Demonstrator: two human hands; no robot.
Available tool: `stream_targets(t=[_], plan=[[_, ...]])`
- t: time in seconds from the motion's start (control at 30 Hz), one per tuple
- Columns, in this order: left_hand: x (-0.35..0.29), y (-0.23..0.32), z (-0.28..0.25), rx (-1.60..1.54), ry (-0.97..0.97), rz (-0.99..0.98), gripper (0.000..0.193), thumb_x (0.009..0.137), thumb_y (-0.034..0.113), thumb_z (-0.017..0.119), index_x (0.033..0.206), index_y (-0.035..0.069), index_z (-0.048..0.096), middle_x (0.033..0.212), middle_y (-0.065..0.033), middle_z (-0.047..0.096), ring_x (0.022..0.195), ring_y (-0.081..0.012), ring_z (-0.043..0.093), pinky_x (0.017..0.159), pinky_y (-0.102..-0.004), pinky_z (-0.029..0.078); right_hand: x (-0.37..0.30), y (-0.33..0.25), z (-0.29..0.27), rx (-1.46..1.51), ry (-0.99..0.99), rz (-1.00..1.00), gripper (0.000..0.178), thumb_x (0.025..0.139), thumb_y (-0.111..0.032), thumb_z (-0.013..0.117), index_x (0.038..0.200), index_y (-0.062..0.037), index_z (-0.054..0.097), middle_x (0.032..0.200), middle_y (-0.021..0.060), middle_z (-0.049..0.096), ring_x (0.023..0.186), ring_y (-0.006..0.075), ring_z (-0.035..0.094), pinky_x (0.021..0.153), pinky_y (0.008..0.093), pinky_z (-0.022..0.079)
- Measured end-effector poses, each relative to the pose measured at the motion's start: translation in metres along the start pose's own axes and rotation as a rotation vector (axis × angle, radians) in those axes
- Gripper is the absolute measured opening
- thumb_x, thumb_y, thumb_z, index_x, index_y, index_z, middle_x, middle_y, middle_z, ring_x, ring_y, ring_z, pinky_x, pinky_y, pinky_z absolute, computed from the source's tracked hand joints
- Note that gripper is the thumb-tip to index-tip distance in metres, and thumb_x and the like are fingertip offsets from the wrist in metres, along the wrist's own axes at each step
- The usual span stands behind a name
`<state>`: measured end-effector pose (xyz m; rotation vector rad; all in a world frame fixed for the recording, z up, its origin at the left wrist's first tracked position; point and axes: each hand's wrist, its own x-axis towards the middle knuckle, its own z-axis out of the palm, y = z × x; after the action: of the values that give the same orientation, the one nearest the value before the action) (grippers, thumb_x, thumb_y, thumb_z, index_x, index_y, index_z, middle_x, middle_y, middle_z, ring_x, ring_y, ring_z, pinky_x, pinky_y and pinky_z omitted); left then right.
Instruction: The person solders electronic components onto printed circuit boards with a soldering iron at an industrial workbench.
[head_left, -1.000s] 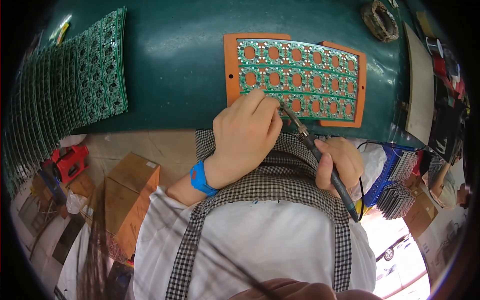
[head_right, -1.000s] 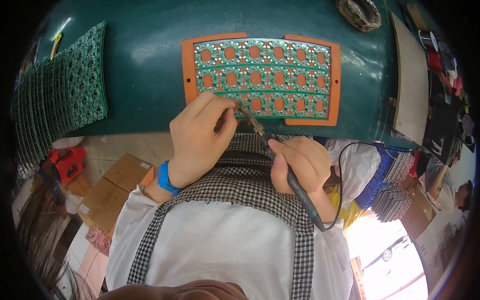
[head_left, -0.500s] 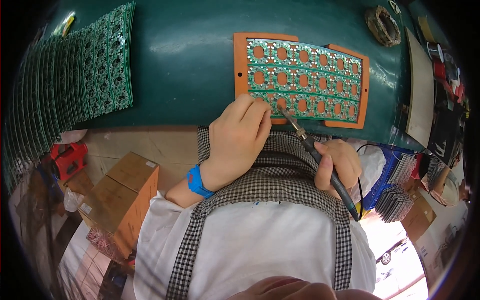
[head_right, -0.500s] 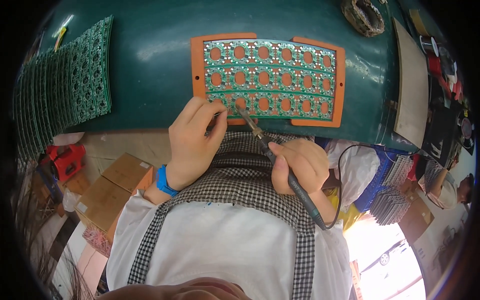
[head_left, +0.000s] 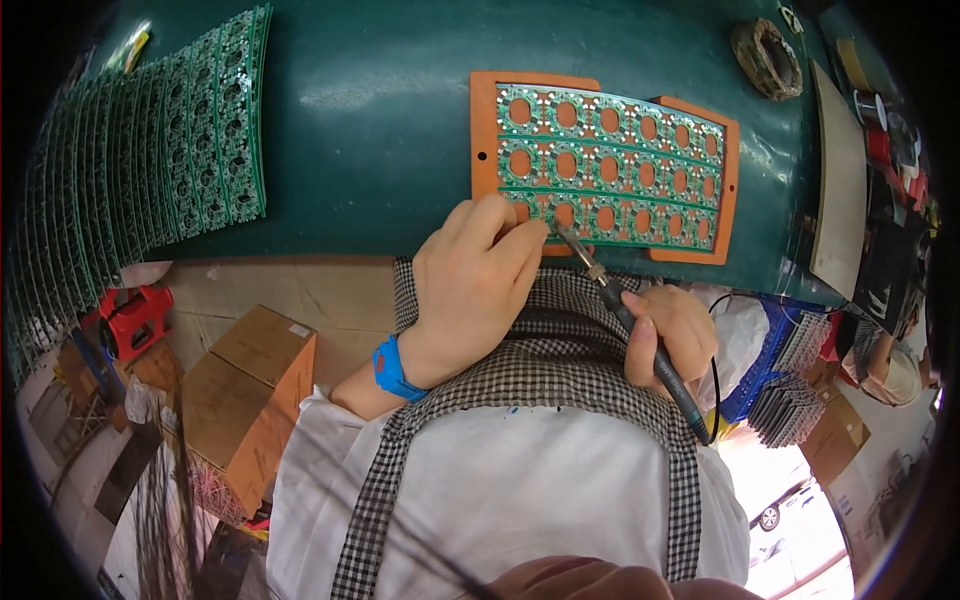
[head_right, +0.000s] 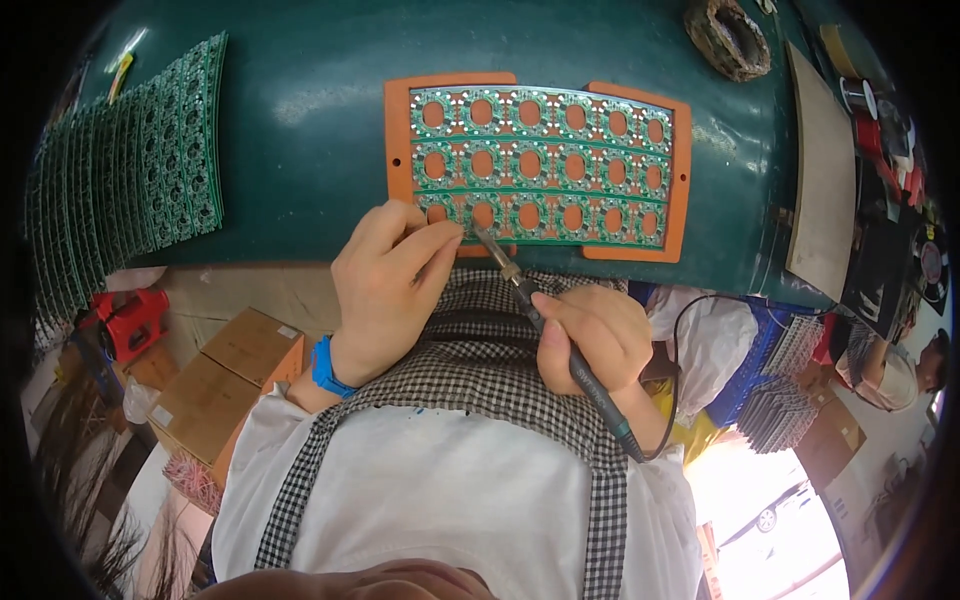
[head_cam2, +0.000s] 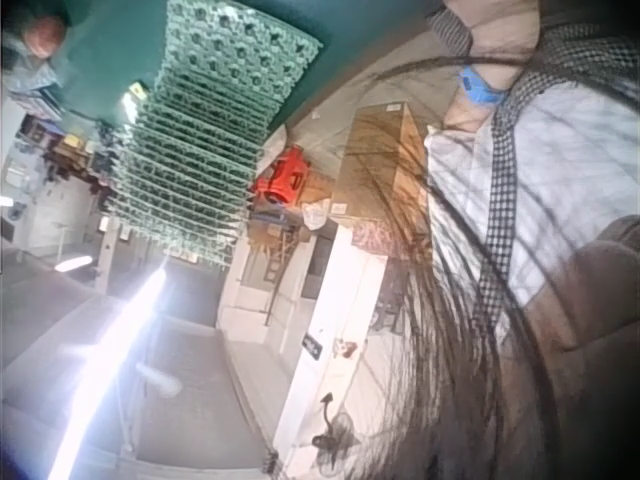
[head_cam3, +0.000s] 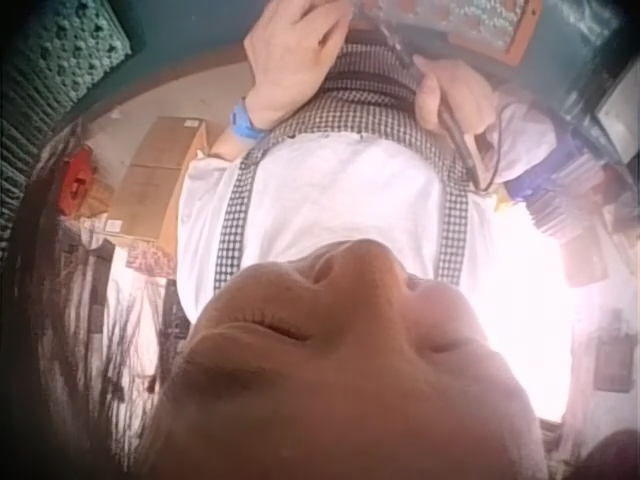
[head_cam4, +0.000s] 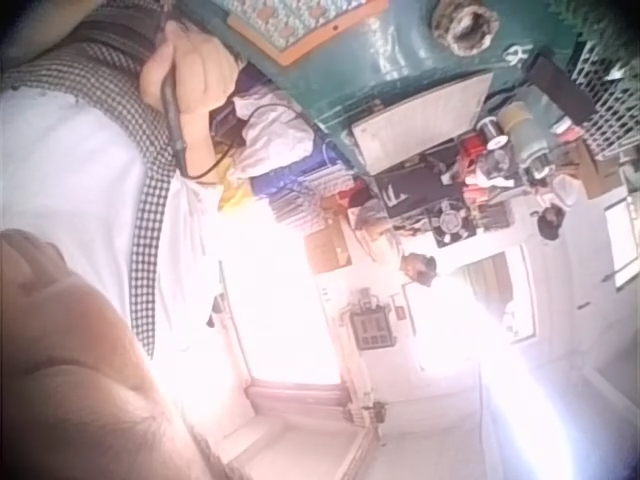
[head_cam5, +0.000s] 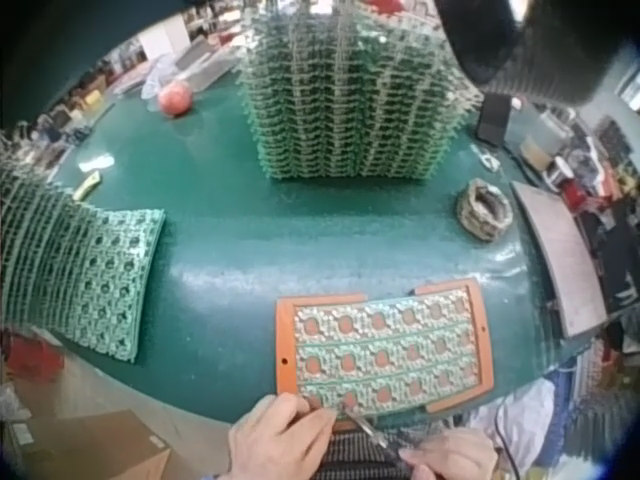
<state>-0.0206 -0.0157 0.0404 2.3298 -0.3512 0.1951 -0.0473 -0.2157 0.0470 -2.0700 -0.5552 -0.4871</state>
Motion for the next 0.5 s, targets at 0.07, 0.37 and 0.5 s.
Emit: stream_targets(t=[0.07, 0.37, 0.5], plan=[[0.003, 0.000, -0.002, 0.032, -0.002, 0.021, 0.011, 0.075, 0.000, 0.069, 0.084, 0.004, 0.065, 0.077, -0.0058, 0.054, 0.059, -0.0180, 0.056, 0.051, -0.0278, 0.044, 0.002, 0.001, -0.003, -0.014, -0.029, 0.000, 0.012, 0.070, -0.004, 0.058, 0.077, 0.0051, 0.064, 0.059, 0.0114, 0.059, 0.048, 0.0221, 0.058, 0.044, 0.0300, 0.046], [0.026, -0.005, 0.006, -0.040, 0.024, -0.106, 0.014, 0.076, -0.001, 0.067, 0.088, 0.003, 0.062, 0.081, -0.0055, 0.056, 0.060, -0.0167, 0.057, 0.051, -0.0274, 0.046, 0.028, 0.007, -0.003, -0.080, -0.043, 0.091, 0.011, 0.073, -0.002, 0.060, 0.081, 0.0055, 0.064, 0.062, 0.0128, 0.061, 0.050, 0.0231, 0.059, 0.046, 0.0297, 0.046], [0.026, -0.007, 0.009, -0.028, 0.037, -0.120, 0.014, 0.075, -0.002, 0.067, 0.087, 0.003, 0.063, 0.082, -0.0057, 0.056, 0.060, -0.0184, 0.056, 0.051, -0.0277, 0.046, 0.029, 0.012, 0.002, -0.016, -0.060, 0.076, 0.011, 0.073, -0.002, 0.061, 0.080, 0.0055, 0.064, 0.062, 0.0115, 0.060, 0.049, 0.0223, 0.059, 0.045, 0.0290, 0.045]])
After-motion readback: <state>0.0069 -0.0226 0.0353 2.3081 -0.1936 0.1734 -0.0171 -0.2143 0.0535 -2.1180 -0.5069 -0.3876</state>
